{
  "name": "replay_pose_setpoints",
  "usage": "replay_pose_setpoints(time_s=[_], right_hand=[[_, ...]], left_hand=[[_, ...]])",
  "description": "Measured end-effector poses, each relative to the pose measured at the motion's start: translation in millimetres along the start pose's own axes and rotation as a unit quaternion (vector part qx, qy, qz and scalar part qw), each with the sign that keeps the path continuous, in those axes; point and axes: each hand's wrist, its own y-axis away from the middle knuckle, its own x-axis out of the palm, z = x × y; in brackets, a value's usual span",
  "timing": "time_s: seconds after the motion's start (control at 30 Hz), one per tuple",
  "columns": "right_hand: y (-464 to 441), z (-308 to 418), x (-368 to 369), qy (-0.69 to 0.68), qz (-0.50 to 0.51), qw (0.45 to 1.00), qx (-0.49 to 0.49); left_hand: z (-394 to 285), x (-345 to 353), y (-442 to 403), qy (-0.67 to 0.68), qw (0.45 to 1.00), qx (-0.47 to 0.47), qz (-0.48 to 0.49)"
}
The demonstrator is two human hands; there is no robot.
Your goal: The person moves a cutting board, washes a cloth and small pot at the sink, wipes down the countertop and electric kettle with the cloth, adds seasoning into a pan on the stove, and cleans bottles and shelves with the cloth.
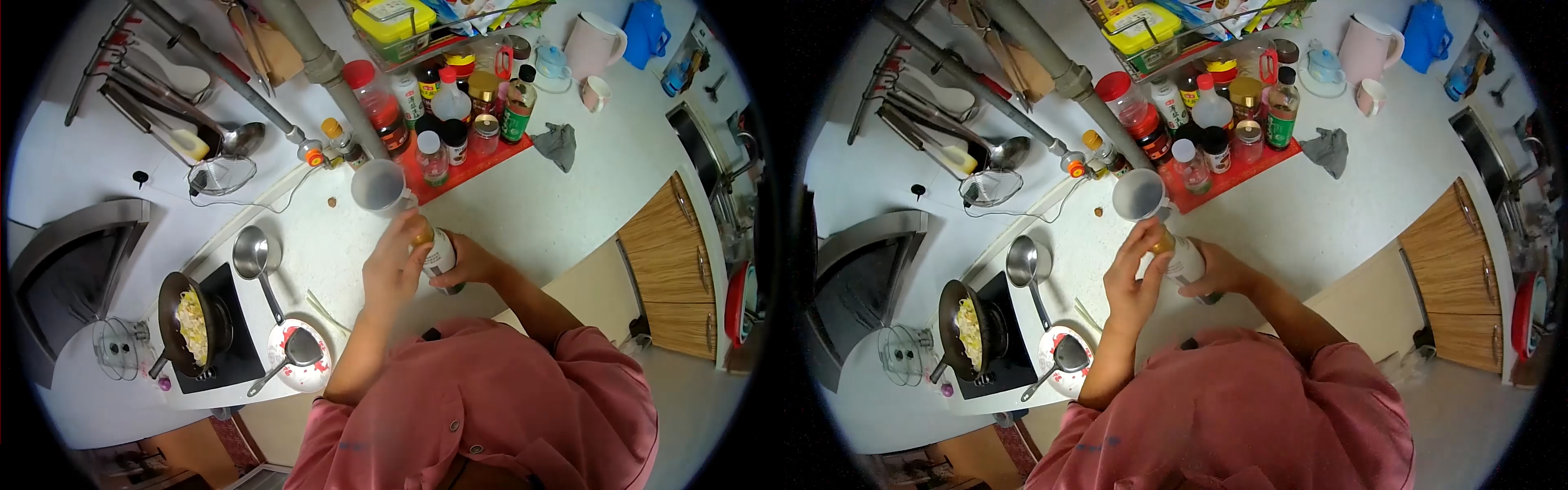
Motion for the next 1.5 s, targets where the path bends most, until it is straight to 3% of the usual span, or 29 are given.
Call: replay_pose_setpoints(time_s=[0.17,0.3,0.47,0.5,0.53,0.57,0.6,0.67,0.77,0.87,0.9,1.0,1.23,1.33,1.43,1.5], right_hand=[[-11,-9,-7,-0.054,0.018,0.998,-0.012],[-28,-22,-19,0.051,-0.023,0.995,-0.082],[-33,3,-62,0.313,-0.020,0.927,-0.208],[-39,6,-72,0.157,-0.066,0.975,-0.143],[-47,15,-82,0.164,-0.144,0.965,-0.148],[-55,27,-91,0.169,-0.220,0.949,-0.152],[-64,41,-92,0.262,-0.242,0.909,-0.214],[-86,64,-88,0.433,-0.276,0.793,-0.328],[-115,41,-111,0.471,-0.200,0.809,-0.289],[-99,47,-122,0.429,-0.283,0.811,-0.279],[-93,48,-126,0.328,-0.272,0.860,-0.282],[-75,57,-141,0.276,-0.259,0.884,-0.273],[-56,60,-143,0.284,-0.269,0.893,-0.222],[-58,56,-139,0.303,-0.241,0.889,-0.245],[-74,50,-131,0.441,-0.247,0.810,-0.298],[-86,49,-126,0.446,-0.229,0.807,-0.312]], left_hand=[[0,6,-6,-0.036,0.999,0.001,0.017],[8,6,-17,0.046,0.995,-0.084,0.028],[24,2,-18,0.030,0.995,-0.055,0.075],[23,2,-19,0.019,0.996,-0.047,0.079],[25,2,-21,0.040,0.995,-0.058,0.064],[27,2,-24,0.061,0.995,-0.069,0.047],[29,1,-27,0.081,0.993,-0.081,0.030],[28,2,-39,0.111,0.990,-0.085,0.012],[32,7,-54,0.134,0.987,-0.090,-0.019],[41,13,-69,0.104,0.989,-0.101,-0.033],[49,18,-74,0.072,0.992,-0.095,-0.050],[60,28,-96,0.043,0.991,-0.124,-0.033],[73,46,-135,-0.027,0.997,-0.072,-0.027],[88,53,-146,-0.050,0.996,-0.044,-0.061],[100,53,-153,-0.082,0.994,-0.025,-0.068],[106,53,-157,-0.077,0.994,-0.036,-0.071]])
